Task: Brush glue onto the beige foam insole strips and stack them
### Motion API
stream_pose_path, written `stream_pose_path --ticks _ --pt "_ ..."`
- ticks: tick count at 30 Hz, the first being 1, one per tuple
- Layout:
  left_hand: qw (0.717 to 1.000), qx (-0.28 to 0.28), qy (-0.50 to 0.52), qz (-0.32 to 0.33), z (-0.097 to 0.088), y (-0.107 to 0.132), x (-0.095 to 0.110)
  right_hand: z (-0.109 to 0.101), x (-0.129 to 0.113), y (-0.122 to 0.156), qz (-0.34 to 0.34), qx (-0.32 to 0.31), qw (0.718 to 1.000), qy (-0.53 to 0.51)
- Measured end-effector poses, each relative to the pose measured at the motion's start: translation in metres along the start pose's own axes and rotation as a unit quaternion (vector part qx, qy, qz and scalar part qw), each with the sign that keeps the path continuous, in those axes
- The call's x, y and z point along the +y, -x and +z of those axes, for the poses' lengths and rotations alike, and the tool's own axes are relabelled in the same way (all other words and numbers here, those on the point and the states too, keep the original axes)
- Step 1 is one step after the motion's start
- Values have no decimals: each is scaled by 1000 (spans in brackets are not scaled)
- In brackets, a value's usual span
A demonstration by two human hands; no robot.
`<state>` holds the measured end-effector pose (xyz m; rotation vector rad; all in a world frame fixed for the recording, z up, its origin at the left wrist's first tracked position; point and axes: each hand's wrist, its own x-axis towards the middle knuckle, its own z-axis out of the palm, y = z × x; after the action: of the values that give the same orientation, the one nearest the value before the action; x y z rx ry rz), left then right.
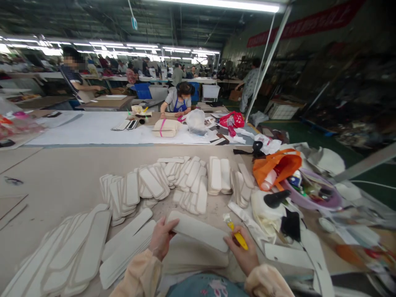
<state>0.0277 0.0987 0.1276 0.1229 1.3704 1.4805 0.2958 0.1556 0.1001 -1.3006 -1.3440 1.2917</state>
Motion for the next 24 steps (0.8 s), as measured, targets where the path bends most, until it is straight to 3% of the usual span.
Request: stream_pose_path --ticks 5,7,11,15,18,21,24 --pt "968 -13 -244 -55 -48 2 -45 -9 32 5 -27 -32 991 125" --pt "953 -6 -296 -65 -62 0 -64 -9 49 10 -36 -40 987 152" --pt "916 12 -397 -58 -79 -12 -89 -3 78 17 -99 -37 973 203" --pt "876 12 -480 -49 -88 -22 -98 6 89 22 -168 -87 954 234" --pt "854 -5 -518 -52 -92 -23 -100 29 91 29 -219 -163 937 217" --pt "834 -19 -548 -59 -96 -26 -100 64 96 38 -290 -279 898 178" --pt "814 -28 -576 -73 -97 -31 -100 94 106 44 -311 -334 875 163"
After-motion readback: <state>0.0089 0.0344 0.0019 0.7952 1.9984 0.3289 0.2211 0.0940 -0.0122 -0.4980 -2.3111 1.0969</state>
